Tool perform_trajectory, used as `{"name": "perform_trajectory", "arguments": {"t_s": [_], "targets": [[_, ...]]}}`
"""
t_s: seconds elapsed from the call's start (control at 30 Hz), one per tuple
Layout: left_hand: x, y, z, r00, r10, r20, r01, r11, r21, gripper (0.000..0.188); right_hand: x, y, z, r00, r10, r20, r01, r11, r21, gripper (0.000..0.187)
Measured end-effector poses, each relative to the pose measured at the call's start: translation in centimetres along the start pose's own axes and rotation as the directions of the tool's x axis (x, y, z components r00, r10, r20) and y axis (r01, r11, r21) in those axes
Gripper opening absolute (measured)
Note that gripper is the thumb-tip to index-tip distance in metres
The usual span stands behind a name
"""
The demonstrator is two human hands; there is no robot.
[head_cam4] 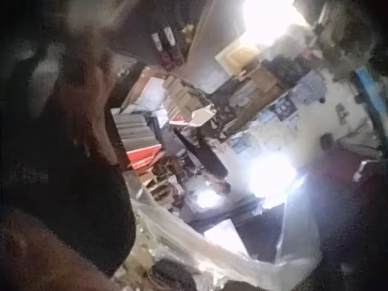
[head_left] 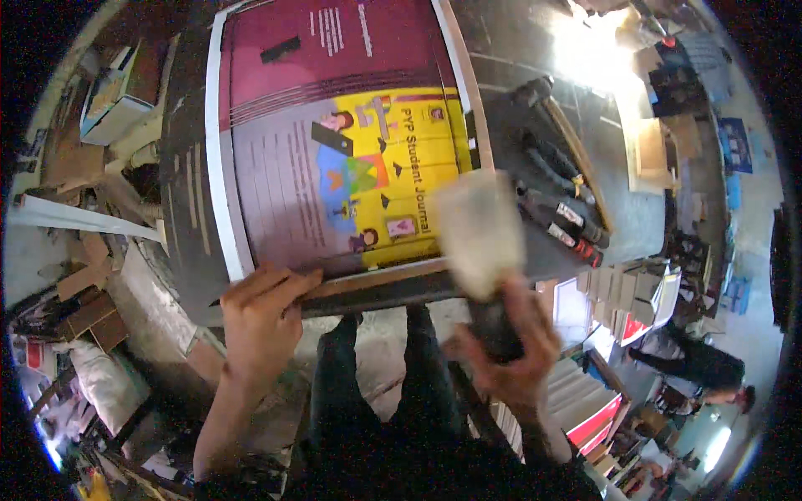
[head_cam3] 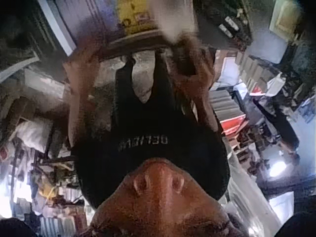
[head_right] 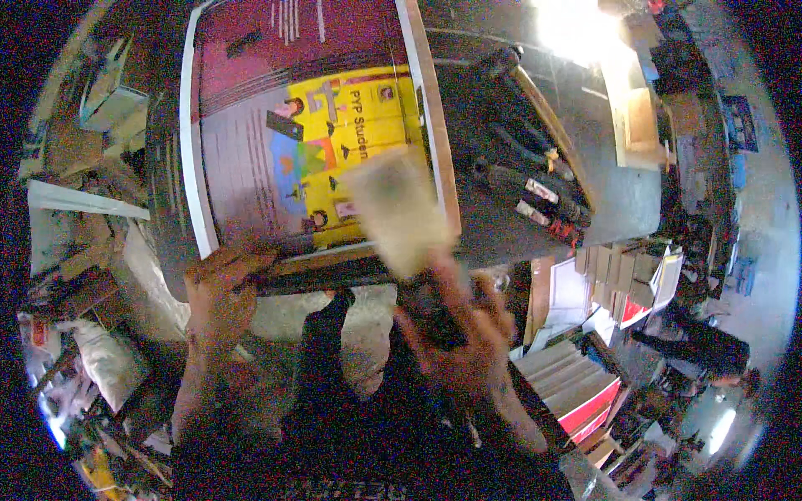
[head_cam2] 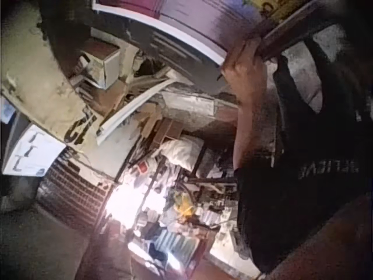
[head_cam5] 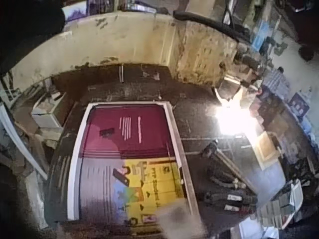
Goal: The person constructs a cutting die board by grinding metal strips on a bench grinder, bending them with a bending machine, cutting them using a shear cutter, and hammering the strips into the board with a mallet.
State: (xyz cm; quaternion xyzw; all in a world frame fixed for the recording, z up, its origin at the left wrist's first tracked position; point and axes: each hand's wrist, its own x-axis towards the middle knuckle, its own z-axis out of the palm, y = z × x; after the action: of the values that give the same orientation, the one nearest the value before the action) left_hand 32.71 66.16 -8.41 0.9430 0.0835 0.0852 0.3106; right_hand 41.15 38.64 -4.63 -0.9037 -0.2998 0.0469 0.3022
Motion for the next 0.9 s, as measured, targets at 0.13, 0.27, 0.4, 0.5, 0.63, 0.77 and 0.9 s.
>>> {"name": "perform_trajectory", "arguments": {"t_s": [0.13, 0.27, 0.4, 0.5, 0.63, 0.77, 0.9], "targets": [[0.0, 0.3, 0.7, 1.000, 0.001, -0.015, -0.002, 1.000, -0.028, 0.037, 1.5, 4.3, -1.4, 0.945, -0.042, -0.324, 0.038, 0.999, -0.017, 0.077], [0.2, 1.0, 0.2, 0.999, -0.043, 0.033, 0.043, 0.999, 0.003, 0.038, 3.9, 6.0, -2.2, 0.961, 0.210, 0.179, -0.212, 0.977, -0.010, 0.084], [0.0, 1.9, -0.3, 0.997, -0.080, 0.022, 0.079, 0.996, 0.045, 0.035, 5.4, 6.1, -3.6, 0.962, 0.263, 0.073, -0.272, 0.906, 0.324, 0.080], [1.8, 3.8, -0.9, 0.990, -0.141, 0.002, 0.141, 0.990, 0.012, 0.030, 7.8, 6.2, -4.3, 0.858, 0.513, 0.044, -0.462, 0.730, 0.503, 0.081], [6.6, 8.0, 0.9, 0.954, -0.251, -0.167, 0.218, 0.957, -0.190, 0.028, 8.5, 9.7, -5.9, 0.994, 0.111, 0.008, -0.109, 0.988, -0.111, 0.080], [10.1, 9.2, 6.4, 0.904, -0.422, -0.071, 0.351, 0.827, -0.438, 0.039, 9.6, 8.1, -5.5, 0.976, 0.136, 0.169, -0.136, 0.991, -0.012, 0.078], [12.7, 12.0, 8.4, 0.880, -0.463, -0.102, 0.365, 0.799, -0.477, 0.056, 10.5, 9.1, -6.5, 0.954, 0.179, 0.242, -0.187, 0.982, 0.010, 0.075]]}}
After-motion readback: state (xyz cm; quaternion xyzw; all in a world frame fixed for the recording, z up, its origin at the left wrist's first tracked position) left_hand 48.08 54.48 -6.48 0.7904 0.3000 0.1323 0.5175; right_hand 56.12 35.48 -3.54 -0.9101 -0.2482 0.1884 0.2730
